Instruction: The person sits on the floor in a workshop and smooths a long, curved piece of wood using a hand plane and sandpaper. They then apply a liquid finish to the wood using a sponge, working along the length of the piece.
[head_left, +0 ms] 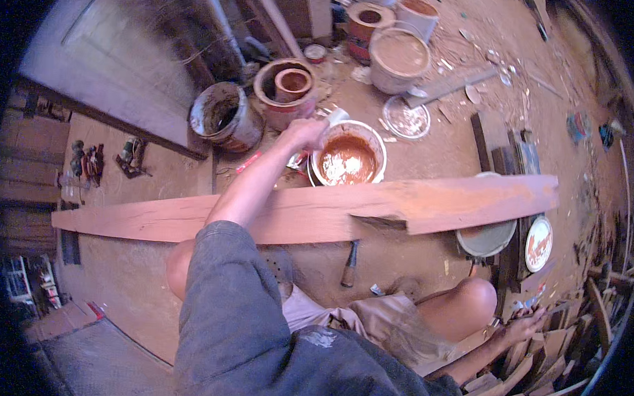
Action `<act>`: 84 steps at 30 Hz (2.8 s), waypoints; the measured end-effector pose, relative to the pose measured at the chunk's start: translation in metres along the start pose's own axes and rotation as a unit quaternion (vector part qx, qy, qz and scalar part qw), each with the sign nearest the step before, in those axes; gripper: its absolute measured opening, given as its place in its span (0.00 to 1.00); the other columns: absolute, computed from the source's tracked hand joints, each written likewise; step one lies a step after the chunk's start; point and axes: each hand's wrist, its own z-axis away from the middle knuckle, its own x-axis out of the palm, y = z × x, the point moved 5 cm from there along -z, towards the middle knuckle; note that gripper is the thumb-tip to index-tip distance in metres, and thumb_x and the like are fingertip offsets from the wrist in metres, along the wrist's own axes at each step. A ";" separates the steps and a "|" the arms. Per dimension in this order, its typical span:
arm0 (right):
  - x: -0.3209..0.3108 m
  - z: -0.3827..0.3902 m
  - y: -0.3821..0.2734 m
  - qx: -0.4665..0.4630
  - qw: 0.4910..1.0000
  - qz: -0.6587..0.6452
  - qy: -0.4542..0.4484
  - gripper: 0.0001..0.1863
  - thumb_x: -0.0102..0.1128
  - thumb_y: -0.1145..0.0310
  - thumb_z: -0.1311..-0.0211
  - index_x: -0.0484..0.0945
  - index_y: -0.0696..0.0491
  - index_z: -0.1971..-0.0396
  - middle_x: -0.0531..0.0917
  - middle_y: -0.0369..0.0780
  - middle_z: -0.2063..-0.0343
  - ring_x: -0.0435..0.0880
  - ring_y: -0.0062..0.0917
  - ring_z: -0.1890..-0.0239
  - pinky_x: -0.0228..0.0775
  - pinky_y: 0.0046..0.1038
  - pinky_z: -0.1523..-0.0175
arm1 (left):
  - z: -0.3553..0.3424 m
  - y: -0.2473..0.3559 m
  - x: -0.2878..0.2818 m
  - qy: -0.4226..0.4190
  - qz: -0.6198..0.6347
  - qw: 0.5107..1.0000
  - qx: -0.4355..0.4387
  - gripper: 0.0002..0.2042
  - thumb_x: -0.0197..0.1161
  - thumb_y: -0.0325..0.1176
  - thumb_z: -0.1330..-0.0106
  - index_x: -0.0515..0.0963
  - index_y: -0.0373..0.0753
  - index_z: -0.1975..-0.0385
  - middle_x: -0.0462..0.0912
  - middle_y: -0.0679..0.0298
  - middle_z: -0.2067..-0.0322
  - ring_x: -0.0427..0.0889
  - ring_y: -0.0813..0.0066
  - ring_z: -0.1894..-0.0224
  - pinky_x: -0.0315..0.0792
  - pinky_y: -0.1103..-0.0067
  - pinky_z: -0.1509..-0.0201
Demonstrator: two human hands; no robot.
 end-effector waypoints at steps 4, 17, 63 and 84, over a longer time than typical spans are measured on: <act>0.083 0.105 -0.146 -0.298 0.913 0.216 -0.176 0.24 0.56 0.61 0.33 0.71 0.61 0.43 0.79 0.46 0.51 0.79 0.32 0.54 0.72 0.31 0.51 | 0.041 -0.037 0.001 0.010 0.009 0.999 0.053 0.21 0.66 0.34 0.48 0.75 0.35 0.54 0.85 0.50 0.62 0.85 0.55 0.57 0.78 0.61 0.55; 0.442 0.441 -0.135 -0.524 0.264 0.499 -0.638 0.21 0.52 0.72 0.48 0.79 0.55 0.52 0.85 0.51 0.64 0.84 0.47 0.62 0.75 0.45 0.57 | 0.314 -0.147 -0.015 0.230 0.205 0.947 0.089 0.34 0.64 0.46 0.39 0.63 0.37 0.35 0.71 0.48 0.41 0.69 0.51 0.39 0.61 0.63 0.33; 0.373 0.345 -0.196 -0.278 0.519 0.255 -0.767 0.15 0.49 0.66 0.31 0.76 0.55 0.50 0.79 0.39 0.78 0.79 0.20 0.76 0.72 0.26 0.72 | 0.338 -0.178 0.060 0.330 0.136 0.929 -0.104 0.19 0.61 0.43 0.37 0.75 0.34 0.53 0.81 0.53 0.60 0.75 0.55 0.53 0.61 0.64 0.41; 0.273 0.422 -0.168 -0.319 0.793 0.070 -0.514 0.21 0.61 0.71 0.41 0.68 0.59 0.49 0.76 0.53 0.57 0.76 0.48 0.52 0.68 0.41 0.47 | 0.341 -0.180 0.059 0.328 0.152 0.924 -0.127 0.19 0.63 0.40 0.38 0.75 0.36 0.50 0.81 0.56 0.57 0.75 0.56 0.52 0.62 0.66 0.39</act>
